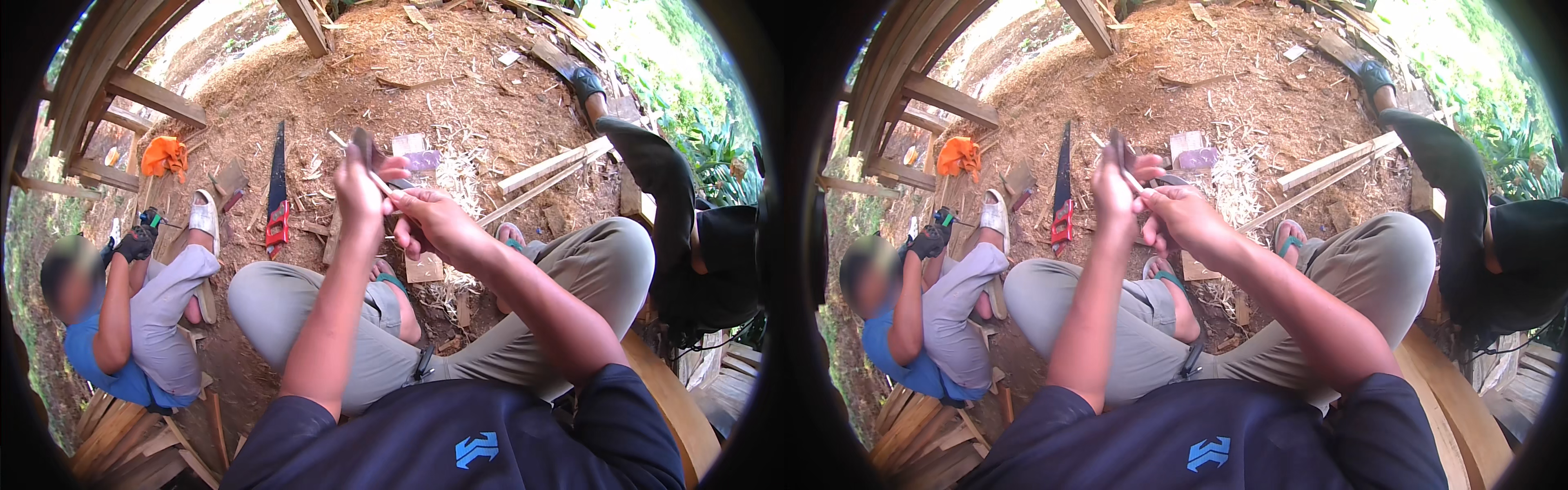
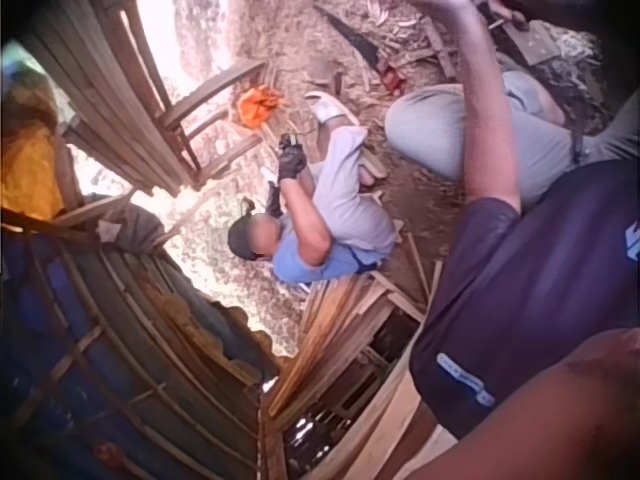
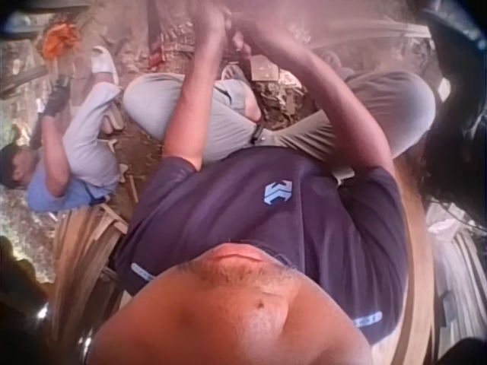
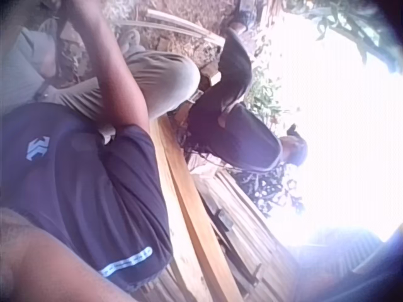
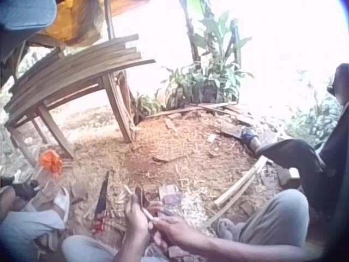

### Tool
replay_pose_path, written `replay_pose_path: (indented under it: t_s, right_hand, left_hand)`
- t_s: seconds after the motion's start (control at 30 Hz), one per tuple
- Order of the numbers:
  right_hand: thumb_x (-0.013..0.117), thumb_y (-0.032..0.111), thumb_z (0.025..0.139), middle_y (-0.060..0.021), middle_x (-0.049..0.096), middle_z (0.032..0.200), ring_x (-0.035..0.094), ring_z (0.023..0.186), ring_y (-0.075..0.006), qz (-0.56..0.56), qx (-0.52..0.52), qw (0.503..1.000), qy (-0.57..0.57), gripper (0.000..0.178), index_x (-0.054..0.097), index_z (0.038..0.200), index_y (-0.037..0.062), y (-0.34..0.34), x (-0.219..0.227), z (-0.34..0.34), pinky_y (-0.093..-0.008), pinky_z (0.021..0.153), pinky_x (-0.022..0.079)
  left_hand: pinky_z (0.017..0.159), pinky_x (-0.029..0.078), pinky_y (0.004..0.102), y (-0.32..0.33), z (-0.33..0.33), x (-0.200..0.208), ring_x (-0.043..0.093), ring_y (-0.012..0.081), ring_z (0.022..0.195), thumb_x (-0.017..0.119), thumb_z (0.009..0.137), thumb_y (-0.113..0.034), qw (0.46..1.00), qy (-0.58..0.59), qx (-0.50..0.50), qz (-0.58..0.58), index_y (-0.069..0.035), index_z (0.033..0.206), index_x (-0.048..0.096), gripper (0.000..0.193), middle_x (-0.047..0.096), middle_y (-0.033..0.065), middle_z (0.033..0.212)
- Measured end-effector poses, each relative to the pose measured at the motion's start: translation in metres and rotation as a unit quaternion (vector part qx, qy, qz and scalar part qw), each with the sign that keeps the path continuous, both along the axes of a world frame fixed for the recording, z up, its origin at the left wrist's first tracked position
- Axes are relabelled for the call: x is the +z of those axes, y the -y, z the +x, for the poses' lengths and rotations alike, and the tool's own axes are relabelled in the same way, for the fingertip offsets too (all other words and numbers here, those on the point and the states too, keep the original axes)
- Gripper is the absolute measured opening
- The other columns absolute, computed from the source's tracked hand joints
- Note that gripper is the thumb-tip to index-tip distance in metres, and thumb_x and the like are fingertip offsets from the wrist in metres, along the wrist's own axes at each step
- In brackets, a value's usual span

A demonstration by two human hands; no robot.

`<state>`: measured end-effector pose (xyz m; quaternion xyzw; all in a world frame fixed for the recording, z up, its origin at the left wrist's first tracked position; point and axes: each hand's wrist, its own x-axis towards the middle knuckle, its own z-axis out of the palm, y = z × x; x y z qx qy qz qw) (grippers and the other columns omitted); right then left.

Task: The person sits on the ground and sands a small wooden dowel using a piece of sandpaper. They hold the dowel in one hand and rub the sandpaper against it repeatedly to smooth the surface. Another person is visible in the background working on a separate piece of wood.

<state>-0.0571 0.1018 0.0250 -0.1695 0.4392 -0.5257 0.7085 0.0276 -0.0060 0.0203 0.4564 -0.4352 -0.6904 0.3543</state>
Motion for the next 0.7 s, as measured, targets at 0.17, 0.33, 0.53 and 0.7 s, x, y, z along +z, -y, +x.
replay_pose_path:
  t_s: [0.17,0.33,0.53,0.7]
  right_hand:
    - [0.061,0.014,0.091,-0.0114,0.060,0.061,0.062,0.052,-0.0221,-0.141,-0.078,0.795,-0.585,0.011,0.062,0.094,0.0034,-0.003,-0.014,0.006,-0.0375,0.046,0.047]
    - [0.060,0.006,0.087,-0.0160,0.061,0.063,0.063,0.056,-0.0332,-0.228,-0.121,0.624,-0.738,0.008,0.062,0.094,0.0041,-0.008,-0.009,0.012,-0.0440,0.048,0.048]
    - [0.056,0.018,0.097,-0.0087,0.056,0.056,0.056,0.047,-0.0160,-0.093,-0.110,0.896,-0.420,0.016,0.062,0.095,0.0038,0.002,-0.014,0.007,-0.0332,0.045,0.045]
    - [0.041,0.029,0.105,-0.0006,0.054,0.056,0.051,0.045,-0.0092,-0.005,-0.010,0.999,-0.053,0.033,0.061,0.096,0.0046,-0.001,0.008,0.002,-0.0227,0.046,0.041]
  left_hand:
    - [0.062,0.060,0.0322,0.011,-0.001,-0.012,0.070,0.0247,0.069,0.026,0.106,-0.027,0.999,0.002,0.025,-0.032,0.004,0.108,0.049,0.039,0.066,0.0205,0.084]
    - [0.062,0.059,0.0347,0.021,0.006,-0.005,0.070,0.0258,0.069,0.026,0.106,-0.028,0.998,0.009,0.056,-0.028,0.004,0.108,0.051,0.040,0.068,0.0201,0.084]
    - [0.063,0.058,0.0325,-0.008,-0.005,-0.015,0.069,0.0240,0.067,0.029,0.107,-0.031,0.998,-0.005,-0.053,-0.028,0.005,0.106,0.053,0.043,0.068,0.0194,0.084]
    - [0.064,0.057,0.0313,0.029,0.007,0.008,0.069,0.0234,0.069,0.027,0.106,-0.033,0.997,0.006,0.059,-0.045,0.001,0.107,0.052,0.042,0.069,0.0211,0.086]
